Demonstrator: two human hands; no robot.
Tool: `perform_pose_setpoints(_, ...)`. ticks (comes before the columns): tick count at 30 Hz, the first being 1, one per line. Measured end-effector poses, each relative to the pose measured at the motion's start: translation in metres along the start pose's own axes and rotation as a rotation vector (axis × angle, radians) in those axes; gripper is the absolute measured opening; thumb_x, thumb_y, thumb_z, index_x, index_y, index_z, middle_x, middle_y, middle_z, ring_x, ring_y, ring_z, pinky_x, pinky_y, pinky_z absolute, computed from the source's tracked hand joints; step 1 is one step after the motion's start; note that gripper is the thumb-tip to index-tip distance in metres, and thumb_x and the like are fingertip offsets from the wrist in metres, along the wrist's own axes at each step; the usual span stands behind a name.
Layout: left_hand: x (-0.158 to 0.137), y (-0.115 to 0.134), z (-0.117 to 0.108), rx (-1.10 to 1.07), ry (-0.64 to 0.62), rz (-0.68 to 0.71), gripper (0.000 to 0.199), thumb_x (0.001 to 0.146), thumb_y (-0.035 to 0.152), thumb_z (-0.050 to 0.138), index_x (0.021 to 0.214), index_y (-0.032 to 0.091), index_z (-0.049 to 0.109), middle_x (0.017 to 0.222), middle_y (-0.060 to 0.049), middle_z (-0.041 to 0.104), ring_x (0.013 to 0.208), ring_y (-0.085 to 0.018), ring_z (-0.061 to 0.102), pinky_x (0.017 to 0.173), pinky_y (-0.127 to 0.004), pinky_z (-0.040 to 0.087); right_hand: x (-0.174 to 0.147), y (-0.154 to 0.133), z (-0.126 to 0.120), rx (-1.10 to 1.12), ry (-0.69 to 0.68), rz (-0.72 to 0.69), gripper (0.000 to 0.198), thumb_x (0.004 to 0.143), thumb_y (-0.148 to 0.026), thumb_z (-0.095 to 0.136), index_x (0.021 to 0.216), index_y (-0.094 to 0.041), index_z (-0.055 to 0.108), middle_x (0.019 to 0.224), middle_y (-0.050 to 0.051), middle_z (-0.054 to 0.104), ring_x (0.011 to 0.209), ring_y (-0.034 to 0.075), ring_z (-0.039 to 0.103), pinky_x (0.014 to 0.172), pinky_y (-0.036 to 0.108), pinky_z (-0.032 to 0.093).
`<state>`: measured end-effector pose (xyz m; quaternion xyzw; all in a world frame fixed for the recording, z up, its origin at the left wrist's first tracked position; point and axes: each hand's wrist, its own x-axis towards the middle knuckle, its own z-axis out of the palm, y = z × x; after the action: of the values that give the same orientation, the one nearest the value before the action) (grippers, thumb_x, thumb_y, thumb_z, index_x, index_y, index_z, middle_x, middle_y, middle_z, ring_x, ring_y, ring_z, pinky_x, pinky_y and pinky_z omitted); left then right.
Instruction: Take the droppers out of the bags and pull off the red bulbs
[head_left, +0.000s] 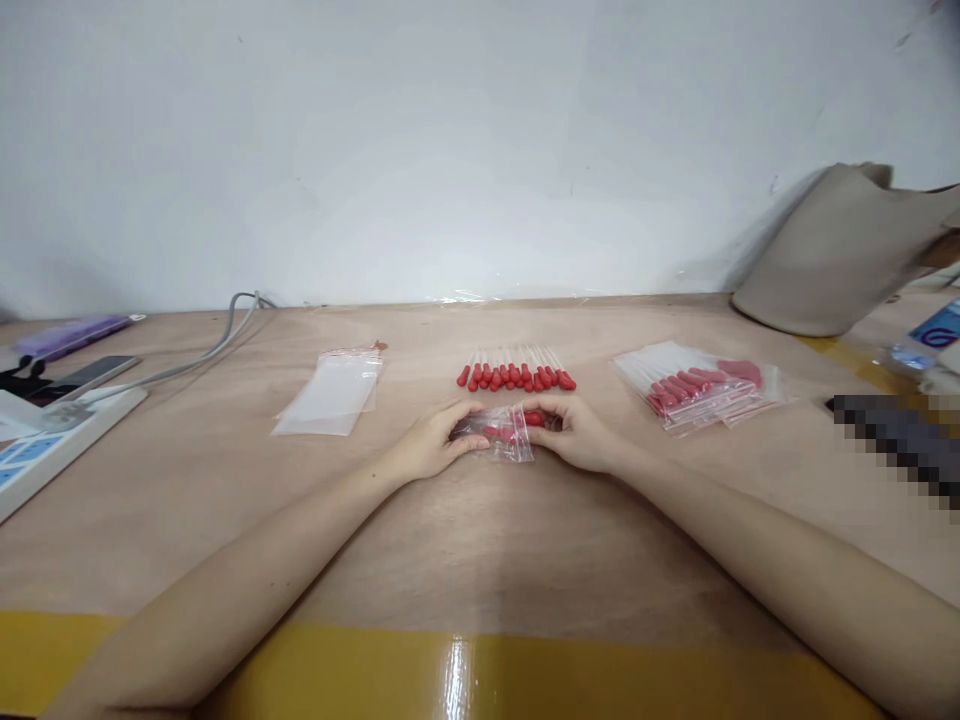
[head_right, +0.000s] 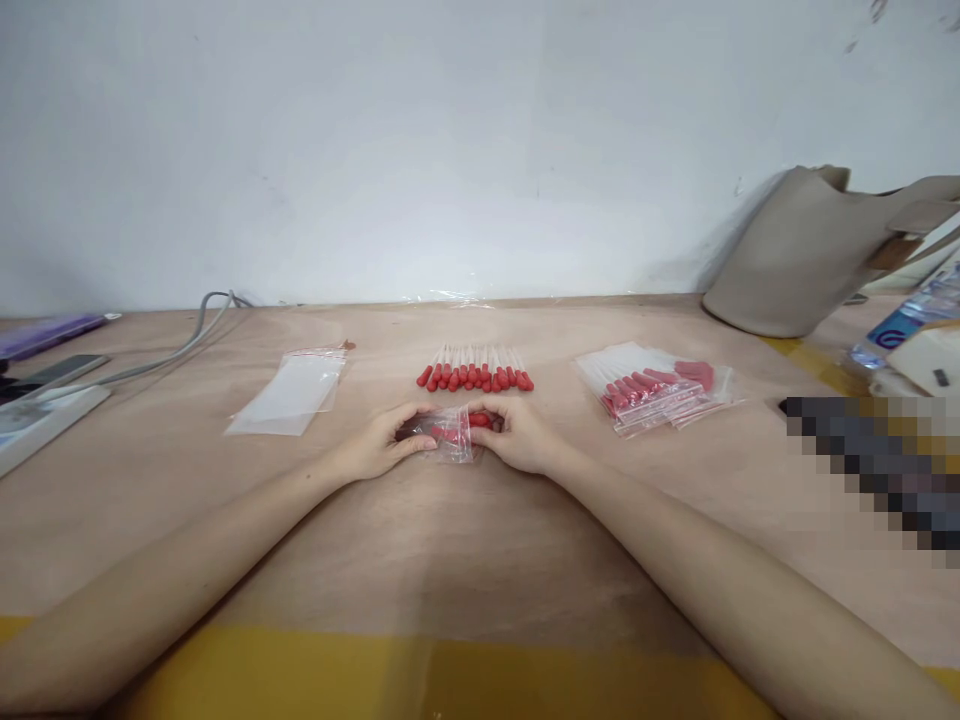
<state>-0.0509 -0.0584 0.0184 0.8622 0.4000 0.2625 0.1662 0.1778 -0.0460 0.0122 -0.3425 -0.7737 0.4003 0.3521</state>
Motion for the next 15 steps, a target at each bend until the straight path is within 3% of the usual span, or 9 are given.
perform_pose_setpoints(7,0.000,0.000,-0.001,0.006,-0.001,-0.002,0.036,0.081,0.041,0.055,0.109,0.019,0.052,0.097,-0.004,0.060,0.085,-0.017,0.056,0.075,-0.030,0.043,-0.002,0.004,-0.010,0.066,0.031,0.095,0.029,0.073,-0.034,0.062,0.097,-0.017,0.060,0.087,0.005,0.065,0.073,0.013,0.060,0.067,0.029,0.050)
perform_pose_setpoints(12,-0.001,0.000,0.000,-0.010,-0.013,-0.003,0.038,0.081,0.041,0.054,0.112,0.020,0.050,0.103,-0.004,0.059,0.090,-0.018,0.055,0.077,-0.030,0.043,0.001,0.001,-0.005,0.235,0.024,0.192,0.036,0.073,-0.043,0.060,0.096,-0.015,0.060,0.071,0.001,0.063,0.057,0.009,0.056,0.058,0.025,0.049)
perform_pose_setpoints(15,-0.001,-0.001,0.000,-0.003,-0.014,-0.015,0.039,0.081,0.043,0.054,0.112,0.020,0.050,0.103,-0.004,0.059,0.090,-0.018,0.055,0.077,-0.030,0.044,0.004,-0.004,-0.025,0.208,0.039,0.199,0.037,0.070,-0.044,0.063,0.094,-0.015,0.063,0.078,0.003,0.066,0.057,0.008,0.056,0.060,0.026,0.049)
